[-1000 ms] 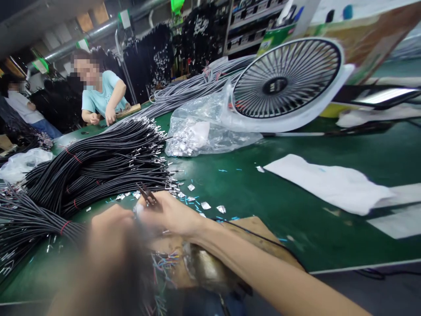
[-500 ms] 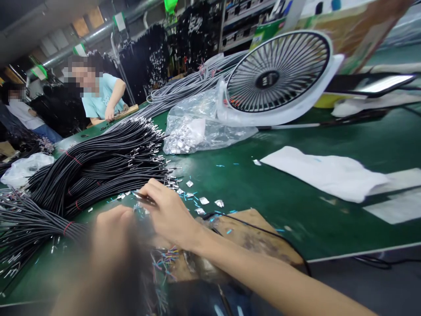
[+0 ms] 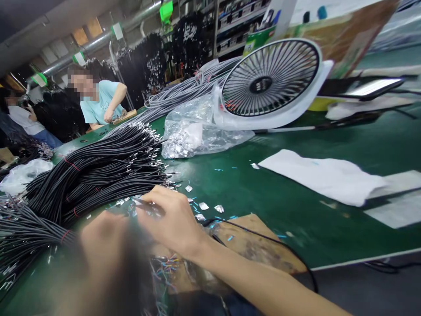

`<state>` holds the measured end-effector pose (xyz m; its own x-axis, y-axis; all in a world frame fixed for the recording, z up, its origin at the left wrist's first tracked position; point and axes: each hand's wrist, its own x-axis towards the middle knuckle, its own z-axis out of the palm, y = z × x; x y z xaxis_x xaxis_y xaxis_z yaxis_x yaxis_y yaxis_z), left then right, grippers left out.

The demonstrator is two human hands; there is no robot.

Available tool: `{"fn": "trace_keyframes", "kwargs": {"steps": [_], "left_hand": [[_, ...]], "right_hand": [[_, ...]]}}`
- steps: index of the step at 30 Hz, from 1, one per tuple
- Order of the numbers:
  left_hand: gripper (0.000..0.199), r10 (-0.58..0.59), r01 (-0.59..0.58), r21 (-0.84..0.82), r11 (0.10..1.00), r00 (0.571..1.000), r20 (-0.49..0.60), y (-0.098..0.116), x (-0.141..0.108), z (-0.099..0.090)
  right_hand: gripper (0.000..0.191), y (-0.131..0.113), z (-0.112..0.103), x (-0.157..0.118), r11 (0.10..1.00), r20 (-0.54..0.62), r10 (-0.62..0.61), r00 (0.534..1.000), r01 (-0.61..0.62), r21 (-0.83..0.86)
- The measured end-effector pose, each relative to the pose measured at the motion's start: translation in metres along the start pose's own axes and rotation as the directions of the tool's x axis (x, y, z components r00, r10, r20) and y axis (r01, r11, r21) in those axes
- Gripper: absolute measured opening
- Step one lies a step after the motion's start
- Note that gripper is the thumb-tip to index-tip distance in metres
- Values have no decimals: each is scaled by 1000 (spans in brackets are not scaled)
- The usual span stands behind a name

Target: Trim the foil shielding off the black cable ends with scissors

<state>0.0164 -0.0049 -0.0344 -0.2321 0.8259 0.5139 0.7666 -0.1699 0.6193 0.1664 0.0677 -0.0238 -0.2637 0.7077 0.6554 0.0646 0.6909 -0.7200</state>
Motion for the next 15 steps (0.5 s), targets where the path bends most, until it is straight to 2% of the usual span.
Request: {"fn": "trace_keyframes", "kwargs": {"steps": [7, 15], "left_hand": [[10, 109, -109, 4, 994, 993, -32, 7, 2, 0], [12, 65, -64, 11, 998, 997, -52, 3, -1, 3]], "right_hand": [[12, 1, 3, -1, 998, 37, -53, 998, 53, 22], [12, 3, 2, -3, 992, 16, -123, 992, 124, -16]]}}
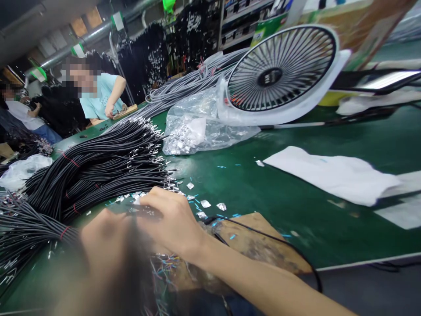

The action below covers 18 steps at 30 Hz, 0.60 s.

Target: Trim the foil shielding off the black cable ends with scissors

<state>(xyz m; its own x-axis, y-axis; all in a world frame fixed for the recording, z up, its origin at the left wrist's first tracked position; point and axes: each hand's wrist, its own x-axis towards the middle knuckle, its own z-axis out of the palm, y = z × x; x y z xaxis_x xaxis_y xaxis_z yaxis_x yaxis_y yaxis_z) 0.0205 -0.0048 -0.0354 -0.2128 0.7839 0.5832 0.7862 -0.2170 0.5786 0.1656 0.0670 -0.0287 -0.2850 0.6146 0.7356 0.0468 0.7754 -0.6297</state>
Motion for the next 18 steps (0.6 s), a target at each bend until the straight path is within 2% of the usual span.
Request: {"fn": "trace_keyframes", "kwargs": {"steps": [4, 8, 12, 18], "left_hand": [[15, -54, 54, -10, 999, 998, -18, 1, 0, 1], [16, -55, 54, -9, 998, 997, -61, 4, 1, 1], [15, -15, 15, 5, 1000, 996, -91, 4, 0, 2], [13, 63, -60, 28, 998, 990, -128, -2, -5, 5]], "right_hand": [[10, -2, -1, -2, 994, -66, -110, 992, 109, -23], [13, -3, -3, -3, 985, -36, -171, 985, 171, 3], [9, -3, -3, 0, 998, -82, -66, 994, 67, 6], [20, -5, -1, 6, 983, 77, 141, 987, -149, 104]]}}
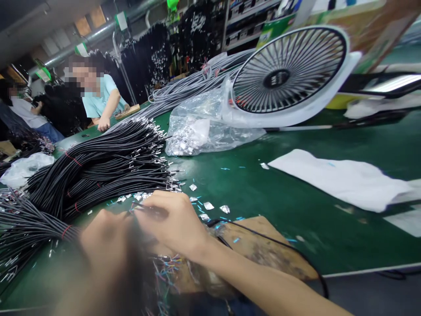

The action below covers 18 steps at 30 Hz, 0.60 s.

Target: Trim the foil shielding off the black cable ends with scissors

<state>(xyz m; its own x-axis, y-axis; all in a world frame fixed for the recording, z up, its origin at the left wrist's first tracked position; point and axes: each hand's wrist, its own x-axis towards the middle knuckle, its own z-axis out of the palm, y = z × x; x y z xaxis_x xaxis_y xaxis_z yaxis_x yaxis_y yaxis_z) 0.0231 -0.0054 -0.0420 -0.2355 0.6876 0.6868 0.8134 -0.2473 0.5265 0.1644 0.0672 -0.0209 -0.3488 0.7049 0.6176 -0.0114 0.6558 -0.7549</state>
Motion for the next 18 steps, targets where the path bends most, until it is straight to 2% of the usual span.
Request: {"fn": "trace_keyframes", "kwargs": {"steps": [5, 13, 18], "left_hand": [[14, 73, -73, -12, 997, 997, -20, -2, -1, 2], [15, 113, -112, 49, 992, 994, -6, 3, 4, -2], [14, 80, -81, 100, 992, 997, 15, 4, 3, -3]], "right_hand": [[25, -2, -3, 2, 997, 45, 76, 996, -76, 9], [25, -4, -3, 3, 996, 65, 86, 994, -88, 20], [23, -4, -3, 3, 994, 70, 96, 993, -98, 36]]}}
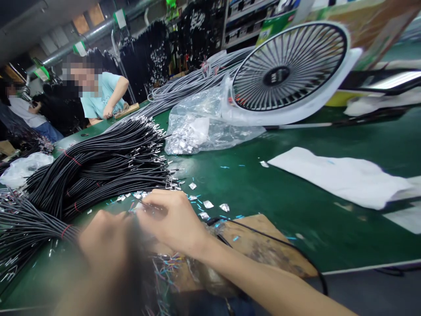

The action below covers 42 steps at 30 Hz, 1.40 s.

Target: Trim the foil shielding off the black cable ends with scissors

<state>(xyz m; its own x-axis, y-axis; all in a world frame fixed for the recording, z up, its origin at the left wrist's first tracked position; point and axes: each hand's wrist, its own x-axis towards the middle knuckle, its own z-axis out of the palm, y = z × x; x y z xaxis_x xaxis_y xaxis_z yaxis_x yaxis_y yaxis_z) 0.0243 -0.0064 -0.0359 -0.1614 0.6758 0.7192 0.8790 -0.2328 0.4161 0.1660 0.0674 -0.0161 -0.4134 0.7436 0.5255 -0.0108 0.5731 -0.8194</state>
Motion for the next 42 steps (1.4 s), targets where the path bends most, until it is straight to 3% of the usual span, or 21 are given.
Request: {"fn": "trace_keyframes", "kwargs": {"steps": [8, 15, 24, 30, 33, 35, 37, 39, 40, 42], "left_hand": [[14, -73, 72, -138, 988, 997, -1, 0, 2, 3], [16, -149, 153, -125, 980, 988, 40, -1, 4, 3], [14, -213, 221, -157, 963, 975, 65, -6, -4, 4], [11, -189, 198, -161, 967, 979, 73, -2, -2, 2], [11, -150, 163, -158, 974, 984, 92, -1, 1, 0], [11, -126, 147, -165, 975, 983, 133, -3, 3, -1], [11, -98, 133, -175, 975, 976, 196, -6, 4, -2], [13, -62, 106, -175, 979, 969, 241, -9, 4, -2], [14, -46, 89, -169, 982, 968, 246, -10, 4, -1], [17, -30, 67, -153, 986, 972, 233, -12, 3, 0]], "right_hand": [[19, 2, 1, -1, 1000, -11, -5, 1000, 5, 17], [20, 2, 0, -1, 999, -8, -37, 999, 37, 2], [11, 6, 2, -5, 986, -115, -156, 981, 146, -85], [12, 5, 2, -4, 986, -121, -161, 980, 153, -67], [14, 2, 0, 0, 998, -87, 7, 996, -2, 63], [17, 1, -2, 4, 945, 63, 212, 975, -221, 240], [18, 3, -4, 7, 799, 294, 368, 882, -462, 385], [17, 4, -5, 9, 654, 452, 438, 777, -621, 433], [18, 5, -4, 10, 613, 483, 460, 745, -660, 433], [18, 4, -4, 11, 601, 482, 488, 728, -680, 420]]}}
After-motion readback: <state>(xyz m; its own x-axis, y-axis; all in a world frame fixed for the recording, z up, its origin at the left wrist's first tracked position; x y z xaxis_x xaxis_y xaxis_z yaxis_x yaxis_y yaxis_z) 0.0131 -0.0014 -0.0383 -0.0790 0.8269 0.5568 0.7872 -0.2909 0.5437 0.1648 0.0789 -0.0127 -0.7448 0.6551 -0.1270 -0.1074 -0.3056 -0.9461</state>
